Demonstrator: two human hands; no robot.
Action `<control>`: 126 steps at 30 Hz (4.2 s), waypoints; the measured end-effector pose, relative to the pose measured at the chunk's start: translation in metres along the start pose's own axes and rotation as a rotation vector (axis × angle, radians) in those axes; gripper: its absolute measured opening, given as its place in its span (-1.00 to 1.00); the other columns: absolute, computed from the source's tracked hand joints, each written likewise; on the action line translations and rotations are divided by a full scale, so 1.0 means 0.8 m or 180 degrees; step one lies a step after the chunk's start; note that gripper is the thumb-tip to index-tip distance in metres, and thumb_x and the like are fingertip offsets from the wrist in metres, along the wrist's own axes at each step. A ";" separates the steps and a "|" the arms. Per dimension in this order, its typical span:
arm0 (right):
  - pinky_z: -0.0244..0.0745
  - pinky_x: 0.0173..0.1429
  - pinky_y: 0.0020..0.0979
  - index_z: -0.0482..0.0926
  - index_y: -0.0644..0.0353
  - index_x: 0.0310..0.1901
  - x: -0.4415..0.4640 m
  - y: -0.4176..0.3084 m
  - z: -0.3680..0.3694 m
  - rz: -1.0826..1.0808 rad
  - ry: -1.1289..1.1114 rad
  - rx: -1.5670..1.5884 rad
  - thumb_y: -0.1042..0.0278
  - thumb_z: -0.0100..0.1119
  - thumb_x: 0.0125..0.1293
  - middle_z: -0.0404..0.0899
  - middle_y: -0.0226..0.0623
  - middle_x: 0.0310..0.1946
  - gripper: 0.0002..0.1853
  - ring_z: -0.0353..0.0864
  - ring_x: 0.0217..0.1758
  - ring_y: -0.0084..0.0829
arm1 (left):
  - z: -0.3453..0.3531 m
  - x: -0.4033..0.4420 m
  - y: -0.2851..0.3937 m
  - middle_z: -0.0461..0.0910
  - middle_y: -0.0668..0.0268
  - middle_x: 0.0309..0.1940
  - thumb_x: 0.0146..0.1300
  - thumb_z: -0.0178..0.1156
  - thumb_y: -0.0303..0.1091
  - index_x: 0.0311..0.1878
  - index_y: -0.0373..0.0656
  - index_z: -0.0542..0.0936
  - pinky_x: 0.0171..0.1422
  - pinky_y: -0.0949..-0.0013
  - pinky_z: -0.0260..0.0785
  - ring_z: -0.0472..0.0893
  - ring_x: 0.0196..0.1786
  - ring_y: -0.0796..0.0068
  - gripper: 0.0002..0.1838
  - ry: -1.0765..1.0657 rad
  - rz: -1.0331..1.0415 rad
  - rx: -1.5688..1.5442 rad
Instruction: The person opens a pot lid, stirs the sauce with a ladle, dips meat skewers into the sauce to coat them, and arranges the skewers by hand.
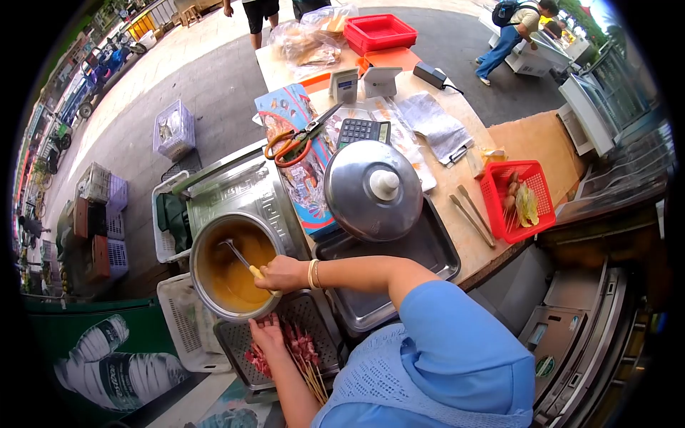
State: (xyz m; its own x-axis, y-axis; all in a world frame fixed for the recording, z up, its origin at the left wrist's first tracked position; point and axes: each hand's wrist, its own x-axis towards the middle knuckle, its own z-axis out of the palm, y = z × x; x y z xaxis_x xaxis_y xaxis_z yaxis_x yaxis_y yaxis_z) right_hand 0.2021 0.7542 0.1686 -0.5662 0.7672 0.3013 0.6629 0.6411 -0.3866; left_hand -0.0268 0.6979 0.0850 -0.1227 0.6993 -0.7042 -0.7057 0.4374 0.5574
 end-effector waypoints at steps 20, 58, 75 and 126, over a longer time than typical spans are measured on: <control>0.52 -0.11 -0.30 0.53 0.24 -0.21 -0.032 -0.046 -0.026 0.0758 0.0711 0.1774 0.40 0.19 0.11 0.59 -0.04 -0.21 -0.79 0.61 -0.19 -0.13 | 0.027 -0.032 -0.001 0.44 0.28 -0.05 0.41 -0.14 -0.16 0.09 -0.04 0.34 0.04 0.01 0.36 0.47 -0.01 0.30 -0.72 0.0050 0.0112 -0.0121; 0.55 -0.30 -0.29 0.49 0.21 -0.15 -0.041 -0.017 -0.058 0.0359 0.0362 0.0345 0.43 0.23 -0.03 0.52 0.06 -0.06 -0.67 0.63 -0.36 -0.13 | 0.035 -0.042 0.009 0.43 0.31 -0.13 0.39 -0.08 -0.16 -0.03 -0.05 0.35 -0.08 0.11 0.43 0.46 -0.07 0.36 -0.78 0.0097 0.0047 -0.0035; 0.53 -0.27 -0.30 0.44 0.22 -0.15 0.038 -0.038 0.005 -0.0185 0.0230 0.0748 0.38 0.22 0.02 0.52 0.00 -0.06 -0.68 0.60 -0.34 -0.14 | 0.031 -0.032 0.010 0.46 0.31 -0.12 0.42 -0.16 -0.13 -0.01 -0.05 0.32 -0.14 0.24 0.42 0.49 -0.11 0.40 -0.75 0.0166 0.0113 0.0112; 0.53 -0.38 -0.31 0.50 0.21 -0.27 -0.018 -0.032 -0.103 -0.0144 -0.0427 0.0520 0.42 0.21 -0.04 0.56 -0.07 -0.17 -0.76 0.61 -0.42 -0.18 | 0.039 -0.039 0.000 0.42 0.30 -0.13 0.42 -0.16 -0.17 -0.08 -0.12 0.30 -0.06 0.11 0.48 0.49 -0.10 0.39 -0.77 0.0149 0.0255 -0.0078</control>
State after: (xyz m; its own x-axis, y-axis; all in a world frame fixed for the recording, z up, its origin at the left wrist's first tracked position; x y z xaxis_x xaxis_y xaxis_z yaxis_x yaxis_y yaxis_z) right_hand 0.2333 0.7284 0.2458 -0.6610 0.7212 0.2071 0.5533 0.6550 -0.5147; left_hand -0.0014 0.6936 0.1204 -0.2115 0.7040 -0.6780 -0.7091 0.3669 0.6022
